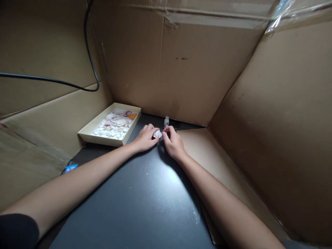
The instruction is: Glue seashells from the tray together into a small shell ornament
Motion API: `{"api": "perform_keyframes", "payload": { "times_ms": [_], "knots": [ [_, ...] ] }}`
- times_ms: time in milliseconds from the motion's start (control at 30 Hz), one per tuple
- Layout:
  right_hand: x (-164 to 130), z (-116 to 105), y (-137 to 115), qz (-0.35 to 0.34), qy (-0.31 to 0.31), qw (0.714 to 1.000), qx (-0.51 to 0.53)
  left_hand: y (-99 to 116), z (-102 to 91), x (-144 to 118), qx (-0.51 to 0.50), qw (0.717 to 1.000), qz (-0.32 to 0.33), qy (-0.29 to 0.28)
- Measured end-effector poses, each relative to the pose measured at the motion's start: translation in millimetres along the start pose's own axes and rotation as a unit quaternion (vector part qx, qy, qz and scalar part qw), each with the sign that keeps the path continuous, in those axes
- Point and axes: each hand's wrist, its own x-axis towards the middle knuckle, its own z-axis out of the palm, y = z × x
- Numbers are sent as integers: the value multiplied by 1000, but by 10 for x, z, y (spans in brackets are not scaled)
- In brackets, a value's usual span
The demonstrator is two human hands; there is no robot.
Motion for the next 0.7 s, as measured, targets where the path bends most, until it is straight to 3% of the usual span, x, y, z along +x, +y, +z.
{"api": "perform_keyframes", "payload": {
  "times_ms": [167, 300, 400, 533, 700],
  "knots": [
    [18, 12, 50, -3, 31, 999, 25, 132, -154, -5, 67, 997, 22, 10],
    [39, 17, 73, -4, 57, 998, 25, 161, -431, 56, 109, 994, -2, 10],
    [80, -34, 95, -1, 72, 997, -16, -8, -711, 106, 146, 987, -63, -16],
    [164, -173, 199, 13, 90, 995, -50, -388, -1070, 119, 191, 963, -152, -114],
    [222, -283, 365, 69, 75, 994, -24, -767, -1262, 82, 179, 942, -179, -220]
  ]
}}
